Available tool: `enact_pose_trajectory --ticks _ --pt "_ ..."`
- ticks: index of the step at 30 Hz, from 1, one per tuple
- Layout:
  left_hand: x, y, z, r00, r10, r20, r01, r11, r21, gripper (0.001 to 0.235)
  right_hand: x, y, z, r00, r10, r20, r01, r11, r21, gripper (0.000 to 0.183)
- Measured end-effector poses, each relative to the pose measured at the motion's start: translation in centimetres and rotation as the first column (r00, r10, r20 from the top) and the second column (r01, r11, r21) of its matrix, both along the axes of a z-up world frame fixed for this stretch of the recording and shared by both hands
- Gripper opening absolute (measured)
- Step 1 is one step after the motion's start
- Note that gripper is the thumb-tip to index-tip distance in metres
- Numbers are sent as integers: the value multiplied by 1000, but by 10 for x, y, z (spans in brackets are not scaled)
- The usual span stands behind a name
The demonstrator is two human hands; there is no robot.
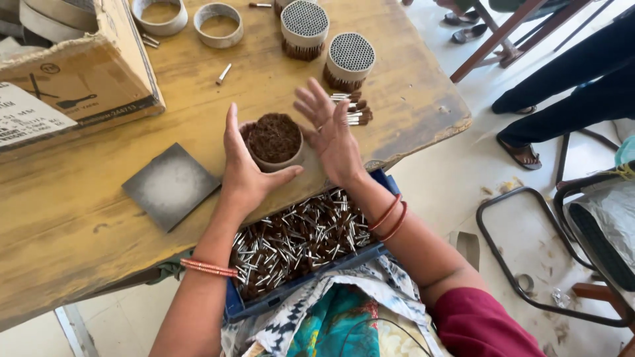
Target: The person sits at a workbench assembling brushes. They take clumps of brown bristle material, press and pull them through the perforated metal base of a brush, trim loose fibers, and place the finished brush into a bowl with completed brushes, repeating the process.
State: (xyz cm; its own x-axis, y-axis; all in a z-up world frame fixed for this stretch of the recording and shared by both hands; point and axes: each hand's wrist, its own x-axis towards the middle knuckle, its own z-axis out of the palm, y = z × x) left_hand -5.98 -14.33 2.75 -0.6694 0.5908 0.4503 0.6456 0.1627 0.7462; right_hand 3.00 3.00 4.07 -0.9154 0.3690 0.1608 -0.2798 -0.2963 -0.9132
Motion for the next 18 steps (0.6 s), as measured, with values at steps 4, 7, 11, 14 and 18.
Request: enact_pose_trajectory --ticks 4,7,11,14,18 --pt "10 -3 11 980 -87 178 78 995 56 145 4 -19 -8 996 77 -36 -79 995 -63 99" --pt "8 0 20 972 -209 110 204 977 57 143 18 -11 18 987 156 25 -158 976 150 101" --pt "10 -5 24 967 -249 46 249 969 13 152 25 -23 42 979 -121 -165 179 125 976 102" --pt "10 -7 15 954 -272 130 268 962 49 154 26 -21 44 996 -71 54 -67 -188 980 111" --pt "7 -9 9 963 -258 76 255 966 52 150 34 -17 74 992 -27 -124 125 10 992 115"
